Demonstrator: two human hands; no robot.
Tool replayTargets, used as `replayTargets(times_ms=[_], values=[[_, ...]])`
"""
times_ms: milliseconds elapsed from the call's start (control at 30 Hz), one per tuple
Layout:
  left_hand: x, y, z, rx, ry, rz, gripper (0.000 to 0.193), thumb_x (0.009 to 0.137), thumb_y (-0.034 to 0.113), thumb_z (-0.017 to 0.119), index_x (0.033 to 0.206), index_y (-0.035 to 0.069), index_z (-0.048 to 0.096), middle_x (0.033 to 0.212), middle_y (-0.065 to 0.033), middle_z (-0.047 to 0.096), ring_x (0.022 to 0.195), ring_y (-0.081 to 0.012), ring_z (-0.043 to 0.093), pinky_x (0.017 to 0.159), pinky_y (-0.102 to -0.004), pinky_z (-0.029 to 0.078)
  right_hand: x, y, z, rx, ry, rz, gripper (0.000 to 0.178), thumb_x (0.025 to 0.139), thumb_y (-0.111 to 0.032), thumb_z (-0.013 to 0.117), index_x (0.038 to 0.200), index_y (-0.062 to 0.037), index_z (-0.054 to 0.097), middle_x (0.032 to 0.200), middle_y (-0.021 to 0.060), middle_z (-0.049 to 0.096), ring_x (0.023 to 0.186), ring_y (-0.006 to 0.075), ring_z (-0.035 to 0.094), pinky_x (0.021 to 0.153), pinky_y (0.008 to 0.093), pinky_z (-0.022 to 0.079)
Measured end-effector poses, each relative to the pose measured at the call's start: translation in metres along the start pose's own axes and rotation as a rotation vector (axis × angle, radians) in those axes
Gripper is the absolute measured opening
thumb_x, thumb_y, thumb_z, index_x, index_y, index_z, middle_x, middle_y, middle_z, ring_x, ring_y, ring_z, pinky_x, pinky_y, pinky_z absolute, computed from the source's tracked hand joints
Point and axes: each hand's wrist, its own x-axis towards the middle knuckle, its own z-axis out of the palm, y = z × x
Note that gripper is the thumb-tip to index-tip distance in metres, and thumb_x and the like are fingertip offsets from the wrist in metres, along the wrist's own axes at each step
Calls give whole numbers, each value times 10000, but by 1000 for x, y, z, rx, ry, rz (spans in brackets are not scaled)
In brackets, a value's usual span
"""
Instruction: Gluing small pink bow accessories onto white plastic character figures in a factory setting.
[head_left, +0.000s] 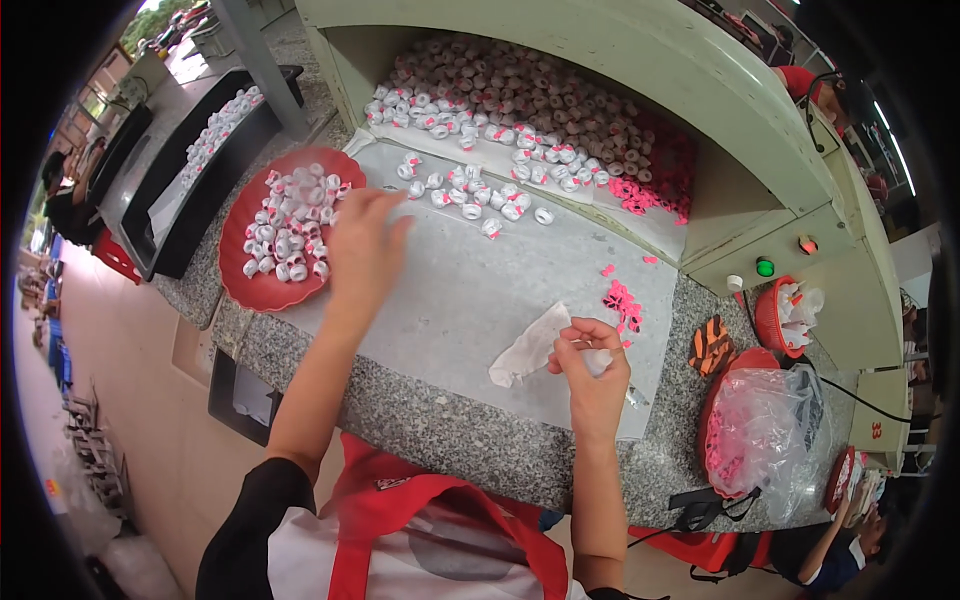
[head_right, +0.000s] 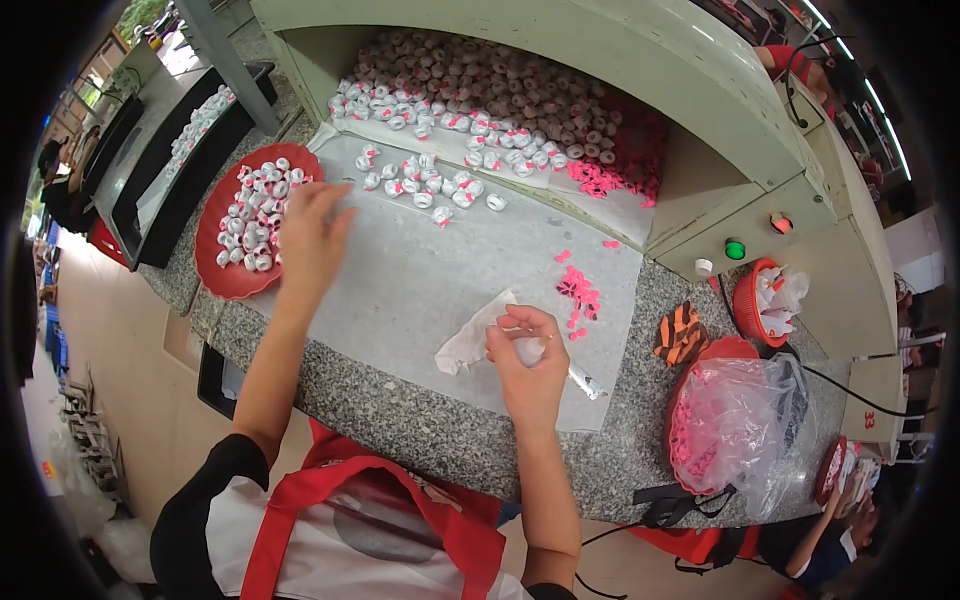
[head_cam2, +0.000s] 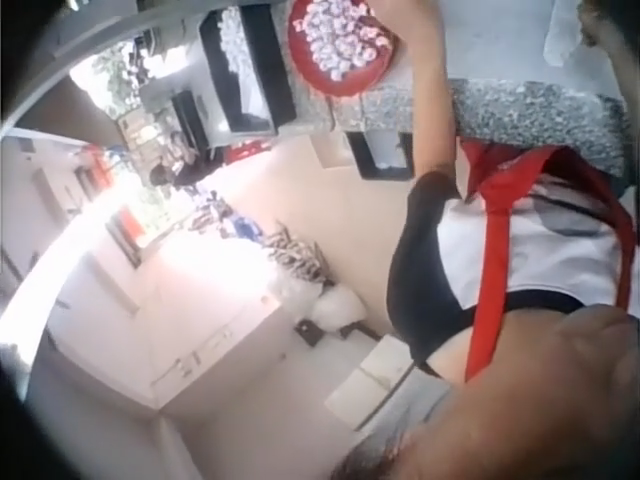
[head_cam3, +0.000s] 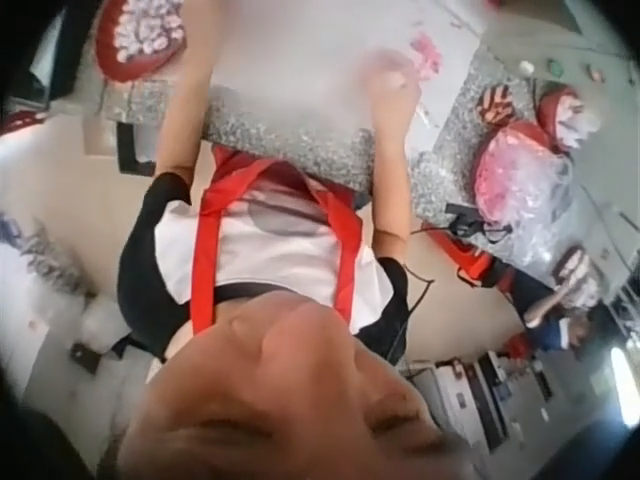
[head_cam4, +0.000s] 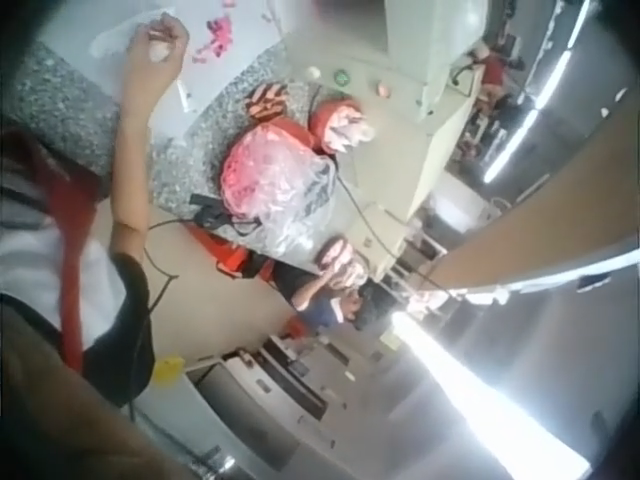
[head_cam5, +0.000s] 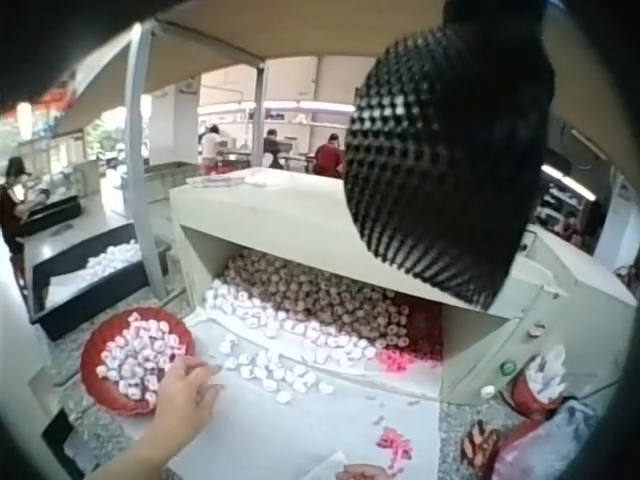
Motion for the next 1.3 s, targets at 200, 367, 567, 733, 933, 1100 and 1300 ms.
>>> replayTargets(times_ms=[200,367,567,733,933,1100,1300], values=[[6,38,83,-36,-335,249,256,727,59,607,982,60,581,835,-111,547,736,-266,578,606,-341,475,-1,4,-11,53,-4,-124,361,728,82,542,1030,-37,384,876,56,445,718,153,550,637,274,494],[-14,75,18,-1406,-802,-686,248,802,53,556,1047,19,543,927,-79,578,774,-176,602,651,-259,497,-7,-19,-21,119,87,-168,389,722,95,544,1049,-27,374,851,89,501,695,180,564,642,287,499],[-36,106,4,-1667,-763,-723,311,765,-49,564,1068,-51,494,1013,-133,560,892,-183,588,757,-266,505,-20,-43,-25,57,355,-247,251,701,-82,555,926,25,520,854,86,531,613,129,514,577,200,423],[-47,109,8,-1516,-494,-442,333,708,-145,574,1018,-54,492,998,-127,541,899,-202,583,777,-278,502,-39,-39,-15,-244,255,-497,259,702,-99,580,915,34,516,869,95,540,755,148,519,706,258,420],[-44,110,6,-1516,-555,-450,322,711,-138,578,1008,-51,489,1005,-106,508,925,-201,568,800,-298,494,-35,-36,-14,-414,213,-616,223,645,-39,650,849,3,571,767,117,618,638,189,613,586,255,480],[-45,111,5,-1536,-593,-497,322,710,-139,578,1006,-52,489,1011,-105,495,928,-201,566,805,-306,492,-35,-36,-16,-415,195,-634,217,651,-27,644,852,7,568,759,114,619,622,190,613,564,251,479],[-45,112,4,-1542,-607,-497,320,707,-145,574,1002,-54,489,1010,-109,490,927,-208,566,807,-307,495,-32,-37,-17,-447,171,-651,216,664,-29,640,858,11,553,758,118,620,606,193,614,553,256,482]])
